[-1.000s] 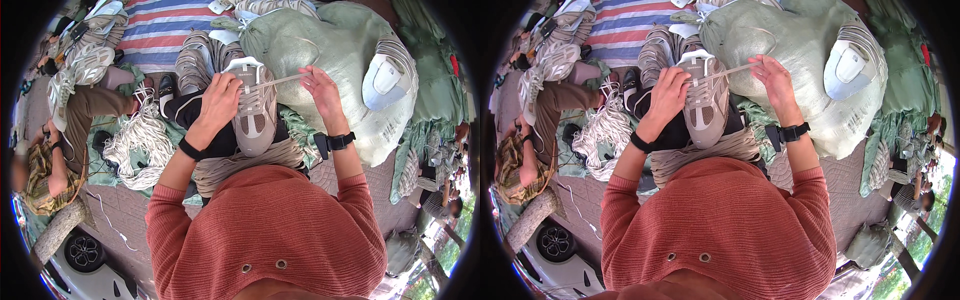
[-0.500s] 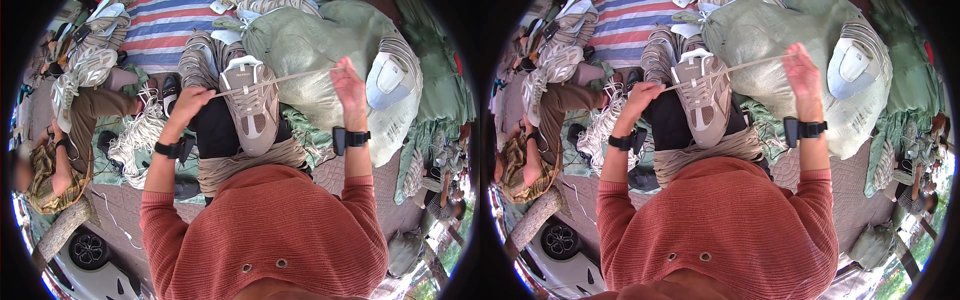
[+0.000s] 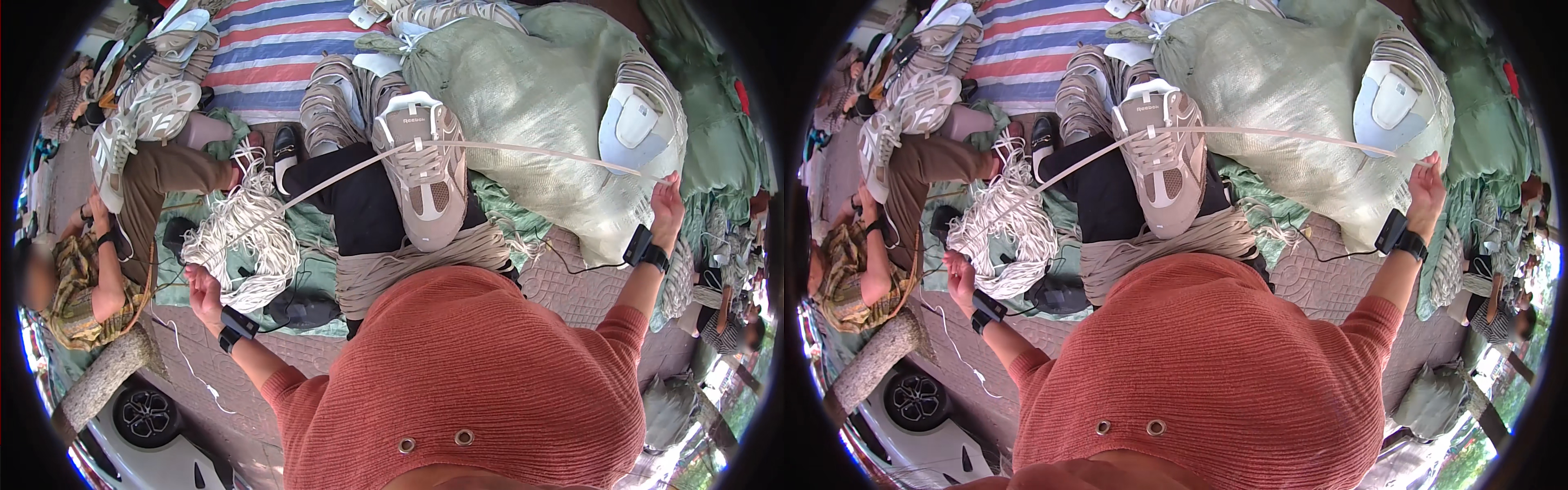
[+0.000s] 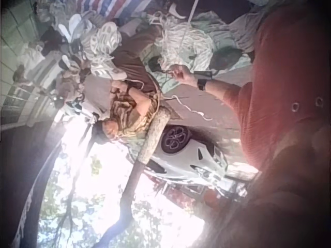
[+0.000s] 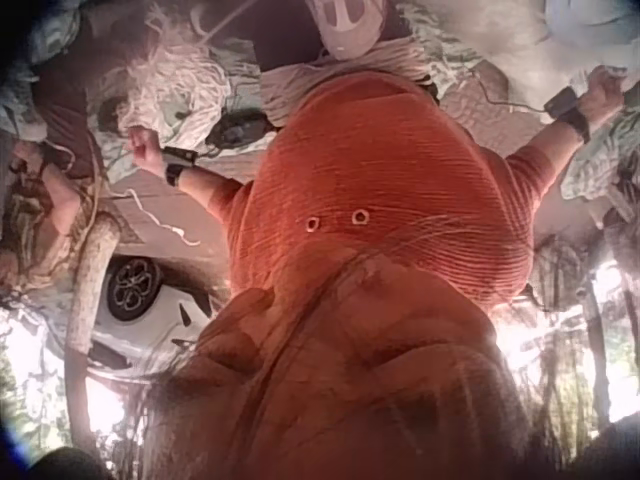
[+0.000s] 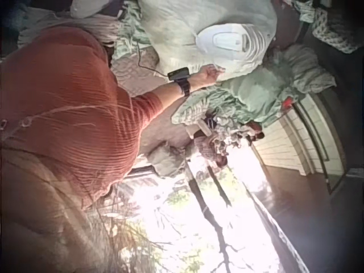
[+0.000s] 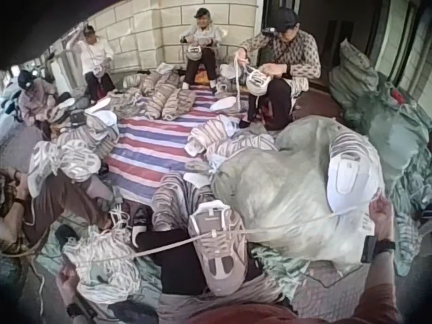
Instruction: The person sits on the ground and laces a beige sneaker by hand. They repeatedly thread a white shoelace through the eyelets, pull the ends to tighten the fit, and adjust the laces across the shoe's tongue.
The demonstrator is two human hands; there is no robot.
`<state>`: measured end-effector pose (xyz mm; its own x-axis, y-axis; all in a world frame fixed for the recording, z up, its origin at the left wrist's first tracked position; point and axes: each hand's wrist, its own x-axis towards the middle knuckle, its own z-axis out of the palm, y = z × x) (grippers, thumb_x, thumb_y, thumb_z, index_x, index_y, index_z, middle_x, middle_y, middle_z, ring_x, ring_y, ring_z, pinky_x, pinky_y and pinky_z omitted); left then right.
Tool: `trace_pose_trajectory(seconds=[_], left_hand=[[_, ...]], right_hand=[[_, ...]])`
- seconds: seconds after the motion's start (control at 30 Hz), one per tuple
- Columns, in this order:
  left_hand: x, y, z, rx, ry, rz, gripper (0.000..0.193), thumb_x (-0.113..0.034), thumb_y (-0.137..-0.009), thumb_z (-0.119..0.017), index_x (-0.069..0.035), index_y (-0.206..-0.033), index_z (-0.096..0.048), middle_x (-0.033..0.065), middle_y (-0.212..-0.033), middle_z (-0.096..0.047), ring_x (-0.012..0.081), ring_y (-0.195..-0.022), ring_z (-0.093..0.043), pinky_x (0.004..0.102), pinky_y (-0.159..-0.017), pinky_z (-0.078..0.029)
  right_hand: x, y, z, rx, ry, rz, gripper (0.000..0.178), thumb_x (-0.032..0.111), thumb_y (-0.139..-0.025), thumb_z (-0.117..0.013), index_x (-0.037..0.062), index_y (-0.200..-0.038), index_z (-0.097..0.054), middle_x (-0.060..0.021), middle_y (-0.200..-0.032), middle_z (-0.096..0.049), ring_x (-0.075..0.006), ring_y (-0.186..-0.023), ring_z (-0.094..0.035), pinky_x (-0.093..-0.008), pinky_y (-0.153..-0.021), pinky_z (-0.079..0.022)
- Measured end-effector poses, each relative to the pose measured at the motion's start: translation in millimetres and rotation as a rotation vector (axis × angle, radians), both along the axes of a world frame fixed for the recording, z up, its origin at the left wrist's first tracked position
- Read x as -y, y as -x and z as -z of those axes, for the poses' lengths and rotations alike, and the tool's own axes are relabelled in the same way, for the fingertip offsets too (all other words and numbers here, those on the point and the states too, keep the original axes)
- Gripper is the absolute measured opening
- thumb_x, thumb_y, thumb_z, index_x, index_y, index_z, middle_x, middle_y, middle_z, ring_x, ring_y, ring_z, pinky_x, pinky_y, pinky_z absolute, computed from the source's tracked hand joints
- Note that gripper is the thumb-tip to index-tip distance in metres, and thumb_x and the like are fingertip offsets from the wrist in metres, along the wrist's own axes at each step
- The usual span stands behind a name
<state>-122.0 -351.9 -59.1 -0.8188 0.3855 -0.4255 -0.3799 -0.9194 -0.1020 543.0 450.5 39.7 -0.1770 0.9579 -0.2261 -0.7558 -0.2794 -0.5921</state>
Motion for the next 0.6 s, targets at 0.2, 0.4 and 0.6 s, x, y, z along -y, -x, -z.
trace_pose_trajectory(seconds=[0.2, 0.4, 0.6], left_hand=[[-57.9, -11.9, 3.6, -0.068, 0.580, 0.012, 0.044, -0.019, -0.101, -0.042, 0.007, -0.136, -0.043, 0.0185, -0.124, -0.061, 0.0267, -0.107, -0.061, 0.0372, -0.088, -0.051], [-166.7, -38.1, -4.1, -1.113, 2.279, 0.291, 0.032, -0.018, -0.087, -0.070, -0.009, -0.117, -0.066, 0.0096, -0.113, -0.064, 0.0255, -0.104, -0.058, 0.0403, -0.086, -0.048], [-342.9, -114.7, -64.2, -1.969, 1.812, 0.116, 0.029, -0.008, -0.077, -0.072, -0.011, -0.105, -0.066, 0.0070, -0.109, -0.064, 0.0300, -0.105, -0.055, 0.0405, -0.094, -0.042]], right_hand=[[-0.5, 18.7, 3.2, 0.184, -0.071, 0.050, 0.028, 0.007, -0.097, -0.054, -0.0025, -0.122, -0.056, -0.0142, -0.111, -0.067, -0.0234, -0.095, -0.065, -0.0349, -0.088, -0.053], [73.5, 195.8, -39.7, 1.598, -1.044, -0.020, 0.037, 0.024, -0.090, -0.066, 0.0165, -0.126, -0.062, -0.0113, -0.122, -0.061, -0.0277, -0.106, -0.061, -0.0394, -0.090, -0.049], [196.2, 365.4, -12.2, 1.107, -1.927, -0.542, 0.026, 0.011, -0.081, -0.070, 0.0148, -0.106, -0.070, -0.0042, -0.115, -0.064, -0.0255, -0.115, -0.055, -0.0396, -0.100, -0.041]])
